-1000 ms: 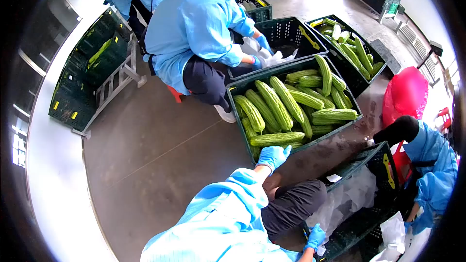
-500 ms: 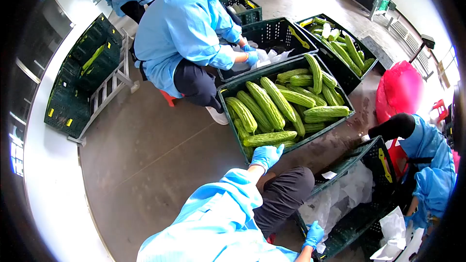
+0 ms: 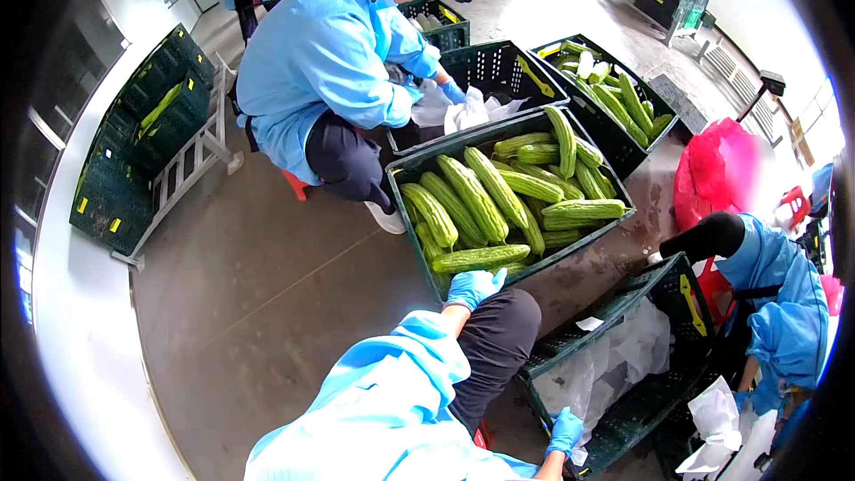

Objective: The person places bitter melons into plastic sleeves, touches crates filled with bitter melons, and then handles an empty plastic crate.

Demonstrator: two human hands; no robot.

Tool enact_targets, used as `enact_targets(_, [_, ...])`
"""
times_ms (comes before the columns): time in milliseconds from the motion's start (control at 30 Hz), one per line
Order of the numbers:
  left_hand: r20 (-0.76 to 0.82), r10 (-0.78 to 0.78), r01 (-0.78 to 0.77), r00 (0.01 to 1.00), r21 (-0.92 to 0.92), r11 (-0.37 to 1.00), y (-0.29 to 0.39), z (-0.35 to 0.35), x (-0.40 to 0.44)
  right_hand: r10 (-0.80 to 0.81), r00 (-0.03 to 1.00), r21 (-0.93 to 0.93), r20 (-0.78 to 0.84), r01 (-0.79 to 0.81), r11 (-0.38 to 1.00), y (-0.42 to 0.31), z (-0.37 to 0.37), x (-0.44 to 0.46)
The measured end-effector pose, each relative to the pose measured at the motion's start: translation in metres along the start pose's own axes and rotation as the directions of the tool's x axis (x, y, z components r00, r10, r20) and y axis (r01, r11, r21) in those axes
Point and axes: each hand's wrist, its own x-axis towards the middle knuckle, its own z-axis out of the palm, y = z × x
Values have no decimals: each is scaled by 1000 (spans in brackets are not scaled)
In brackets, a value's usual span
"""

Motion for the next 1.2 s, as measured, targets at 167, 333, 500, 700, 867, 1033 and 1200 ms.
enact_targets(167, [-6, -8, 8, 1000, -18, 1000, 2, 0, 0, 13, 1000, -45, 4, -13, 999, 1, 2, 2])
enact_targets(333, [89, -53, 58, 995, -52, 997, 5, -10, -1, -27, 999, -184, 20, 30, 983, 19, 19, 14])
enact_targets(500, [88, -70, 73, 994, -29, 997, 10, -14, -4, -38, 997, -107, 60, 44, 993, 25, 20, 17])
enact_targets(700, [108, -68, 68, 992, 2, 998, 9, -13, -2, 29, 994, -143, 107, -14, 990, 45, 39, 29])
enact_targets(867, [79, -56, 58, 995, -17, 998, 7, -11, -1, 67, 997, -141, 49, -60, 988, 22, 20, 18])
enact_targets(1033, [14, -52, 52, 999, -45, 998, 8, -7, -1, 120, 991, -127, 52, -113, 985, 44, 39, 32])
enact_targets(1200, [4, -48, 48, 999, -2, 999, 7, -5, -2, 114, 991, -61, 75, -109, 992, 16, 13, 18])
